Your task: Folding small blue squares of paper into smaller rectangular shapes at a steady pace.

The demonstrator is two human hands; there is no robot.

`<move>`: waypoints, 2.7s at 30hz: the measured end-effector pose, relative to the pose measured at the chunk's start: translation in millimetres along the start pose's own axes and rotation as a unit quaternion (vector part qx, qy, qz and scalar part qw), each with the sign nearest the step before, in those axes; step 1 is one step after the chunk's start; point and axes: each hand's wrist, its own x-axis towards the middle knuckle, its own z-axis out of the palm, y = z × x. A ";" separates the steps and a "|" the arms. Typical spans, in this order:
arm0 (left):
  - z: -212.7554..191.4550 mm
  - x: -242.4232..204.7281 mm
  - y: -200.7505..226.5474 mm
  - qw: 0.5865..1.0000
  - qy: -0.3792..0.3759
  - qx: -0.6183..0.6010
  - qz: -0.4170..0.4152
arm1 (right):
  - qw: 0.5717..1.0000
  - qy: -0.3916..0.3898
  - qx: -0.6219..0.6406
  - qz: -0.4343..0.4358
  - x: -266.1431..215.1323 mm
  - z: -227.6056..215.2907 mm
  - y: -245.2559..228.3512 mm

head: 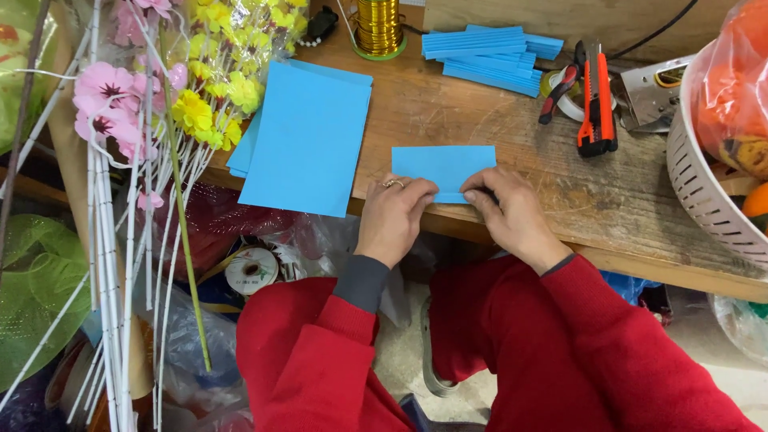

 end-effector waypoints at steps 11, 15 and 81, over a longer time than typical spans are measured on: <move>-4.1 3.5 1.1 0.999 0.014 -0.035 -0.014 | 0.998 -0.025 -0.039 0.032 5.4 -2.8 -0.7; 0.1 3.4 -1.3 0.999 0.031 -0.029 -0.015 | 0.996 -0.037 -0.055 0.058 5.5 -3.2 -3.7; -12.4 -18.5 93.0 0.970 -0.191 0.132 -0.071 | 0.928 -0.097 -0.359 -0.029 -44.9 -51.6 8.1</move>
